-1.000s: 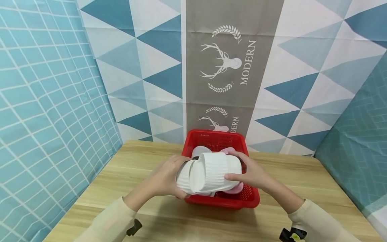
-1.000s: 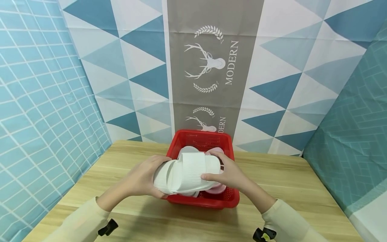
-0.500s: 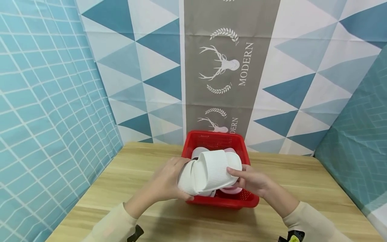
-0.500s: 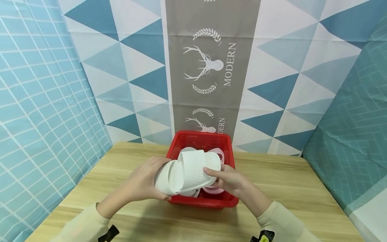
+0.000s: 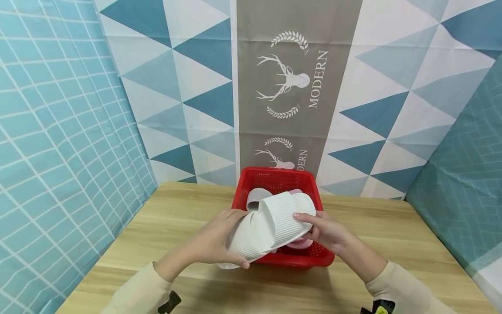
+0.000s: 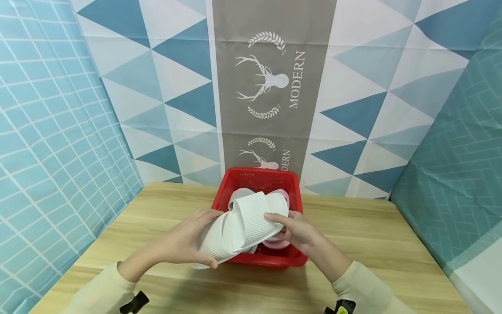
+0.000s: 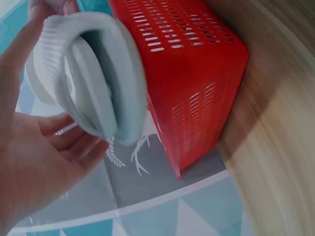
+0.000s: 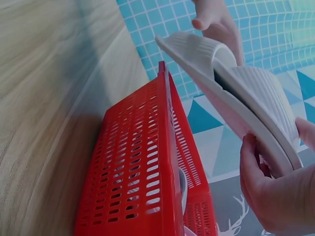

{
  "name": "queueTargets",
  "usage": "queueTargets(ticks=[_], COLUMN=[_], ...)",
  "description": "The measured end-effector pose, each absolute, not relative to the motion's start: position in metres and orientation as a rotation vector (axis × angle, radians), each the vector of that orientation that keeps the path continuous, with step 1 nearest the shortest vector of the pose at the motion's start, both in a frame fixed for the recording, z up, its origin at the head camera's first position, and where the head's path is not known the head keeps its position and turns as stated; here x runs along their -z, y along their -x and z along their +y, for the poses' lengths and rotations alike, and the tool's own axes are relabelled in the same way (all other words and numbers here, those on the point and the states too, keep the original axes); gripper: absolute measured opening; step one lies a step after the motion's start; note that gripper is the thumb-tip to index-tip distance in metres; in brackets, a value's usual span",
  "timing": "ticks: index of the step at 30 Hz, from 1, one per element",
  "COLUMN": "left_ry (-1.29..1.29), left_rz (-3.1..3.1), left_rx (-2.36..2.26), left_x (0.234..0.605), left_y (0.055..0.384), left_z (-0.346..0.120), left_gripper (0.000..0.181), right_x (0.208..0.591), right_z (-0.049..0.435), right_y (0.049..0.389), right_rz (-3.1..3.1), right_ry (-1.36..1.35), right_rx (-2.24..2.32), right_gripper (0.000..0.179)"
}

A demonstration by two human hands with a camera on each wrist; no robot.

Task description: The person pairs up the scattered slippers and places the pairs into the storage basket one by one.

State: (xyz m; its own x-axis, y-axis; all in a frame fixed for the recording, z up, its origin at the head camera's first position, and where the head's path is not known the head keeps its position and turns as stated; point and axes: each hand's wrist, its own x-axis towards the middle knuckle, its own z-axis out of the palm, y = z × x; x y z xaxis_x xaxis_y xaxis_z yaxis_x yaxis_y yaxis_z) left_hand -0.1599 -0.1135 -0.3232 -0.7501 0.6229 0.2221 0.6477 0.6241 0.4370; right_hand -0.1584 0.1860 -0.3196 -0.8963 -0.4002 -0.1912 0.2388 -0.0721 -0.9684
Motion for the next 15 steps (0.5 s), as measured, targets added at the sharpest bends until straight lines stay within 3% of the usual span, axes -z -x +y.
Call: queueTargets(ticks=[10, 15], left_ry=[1.101, 1.083], left_rz=[-2.851, -2.885], left_rx=[1.216, 1.306], left_x=[0.321, 0.323], left_y=[0.173, 0.177], left_z=[-0.134, -0.136], left_gripper=[0.059, 0.056], right_x=[0.319, 0.321], right_z=[0.194, 0.194], right_y=[0.163, 0.167], right_rz=[1.758, 1.74], right_ry=[0.202, 0.21], right_rx=[2.024, 2.013], right_gripper=[0.014, 0.016])
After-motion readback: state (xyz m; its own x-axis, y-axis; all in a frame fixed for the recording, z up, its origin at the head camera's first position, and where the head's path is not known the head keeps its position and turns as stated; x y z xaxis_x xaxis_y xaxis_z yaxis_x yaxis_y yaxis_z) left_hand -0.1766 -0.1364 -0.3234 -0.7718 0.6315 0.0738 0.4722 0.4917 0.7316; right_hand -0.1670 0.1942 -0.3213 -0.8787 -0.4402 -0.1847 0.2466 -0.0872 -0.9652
